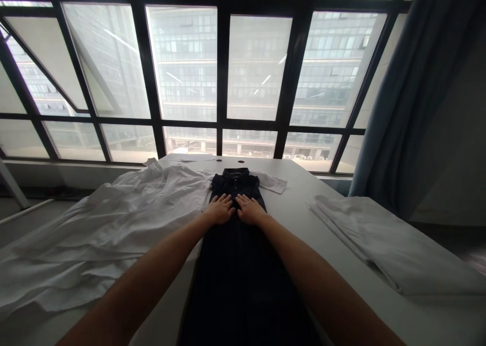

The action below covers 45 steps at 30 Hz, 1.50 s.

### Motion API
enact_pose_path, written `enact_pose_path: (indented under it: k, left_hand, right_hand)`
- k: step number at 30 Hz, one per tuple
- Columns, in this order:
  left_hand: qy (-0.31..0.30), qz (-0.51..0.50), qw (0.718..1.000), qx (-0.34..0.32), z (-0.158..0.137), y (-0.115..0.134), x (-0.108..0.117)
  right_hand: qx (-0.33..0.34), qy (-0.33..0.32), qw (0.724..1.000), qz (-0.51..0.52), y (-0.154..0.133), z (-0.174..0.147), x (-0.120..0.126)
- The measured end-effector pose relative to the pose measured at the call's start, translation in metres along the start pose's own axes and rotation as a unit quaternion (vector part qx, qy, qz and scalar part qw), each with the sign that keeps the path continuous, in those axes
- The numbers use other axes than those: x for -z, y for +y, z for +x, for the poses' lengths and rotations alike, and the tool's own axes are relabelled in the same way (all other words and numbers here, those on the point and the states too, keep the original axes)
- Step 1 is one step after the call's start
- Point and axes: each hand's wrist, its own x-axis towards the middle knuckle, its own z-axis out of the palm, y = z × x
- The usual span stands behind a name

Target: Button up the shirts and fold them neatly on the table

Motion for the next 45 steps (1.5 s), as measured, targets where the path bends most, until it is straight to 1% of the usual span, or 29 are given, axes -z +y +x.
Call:
enact_pose_path:
  k: [2,5,7,9,12,13,15,17,19,21,23,25,26,28,30,32,34,37,41,43,45]
  left_hand:
    - [0.011,0.001,1.0,0.021,0.011,-0.011,-0.002]
    - [-0.024,-0.012,0.998,0.06,0.027,-0.028,-0.009]
    - [-0.04,-0.023,0.997,0.061,0.035,-0.036,-0.014]
    - [-0.041,-0.031,0.997,0.058,0.038,-0.038,-0.016]
    - [-0.06,-0.044,0.994,0.077,0.034,-0.03,-0.011]
    - [-0.064,-0.047,0.994,0.079,0.029,-0.024,-0.008]
    - [-0.044,-0.05,0.996,0.063,0.013,-0.011,-0.002]
    - [-0.003,-0.051,0.998,0.027,-0.011,0.004,0.003]
    - [0.015,-0.052,0.998,-0.005,-0.04,0.019,0.006]
    - [-0.006,-0.056,0.998,-0.026,-0.071,0.034,0.006]
    - [-0.034,-0.065,0.997,-0.036,-0.098,0.048,0.006]
    - [-0.045,-0.084,0.994,-0.046,-0.12,0.056,0.006]
    - [-0.047,-0.099,0.993,-0.055,-0.129,0.058,0.008]
    - [-0.05,-0.138,0.986,-0.074,-0.143,0.054,0.013]
    - [-0.049,-0.165,0.981,-0.084,-0.153,0.041,0.022]
    - [-0.034,-0.16,0.983,-0.078,-0.16,0.025,0.032]
    - [-0.012,-0.138,0.988,-0.067,-0.165,0.012,0.041]
    - [0.016,-0.133,0.989,-0.064,-0.167,0.004,0.045]
    - [0.033,-0.161,0.981,-0.102,-0.17,0.004,0.041]
    - [0.031,-0.176,0.976,-0.127,-0.173,0.003,0.041]
    - [0.026,-0.191,0.971,-0.14,-0.177,0.002,0.042]
  right_hand:
    - [0.016,-0.008,1.0,0.008,0.003,0.008,-0.004]
    - [0.03,-0.008,0.999,0.019,0.007,0.017,-0.011]
    - [0.03,-0.015,0.999,0.022,0.009,0.02,-0.015]
    - [0.03,-0.023,0.999,0.02,0.008,0.022,-0.017]
    - [0.016,-0.024,1.0,0.005,0.0,0.017,-0.014]
    - [0.008,-0.023,1.0,-0.001,-0.004,0.012,-0.012]
    - [0.003,-0.019,1.0,-0.008,-0.012,-0.004,-0.005]
    - [0.005,-0.011,1.0,-0.001,-0.018,-0.028,0.001]
    - [0.0,0.001,1.0,0.006,-0.021,-0.056,0.002]
    - [-0.015,0.008,1.0,0.011,-0.021,-0.085,-0.001]
    - [-0.023,0.001,0.999,0.027,-0.019,-0.108,-0.008]
    - [-0.017,-0.004,0.998,0.068,-0.013,-0.124,-0.014]
    - [-0.015,0.007,0.995,0.095,-0.008,-0.13,-0.016]
    - [-0.027,0.058,0.988,0.143,0.007,-0.14,-0.015]
    - [-0.057,0.114,0.979,0.161,0.026,-0.148,-0.01]
    - [-0.071,0.129,0.978,0.147,0.042,-0.155,-0.005]
    - [-0.061,0.119,0.981,0.139,0.052,-0.158,-0.001]
    - [-0.02,0.093,0.981,0.169,0.05,-0.156,0.002]
    - [0.032,0.046,0.976,0.21,0.039,-0.155,0.009]
    - [0.05,0.018,0.975,0.217,0.036,-0.159,0.014]
    - [0.067,0.004,0.973,0.221,0.034,-0.164,0.017]
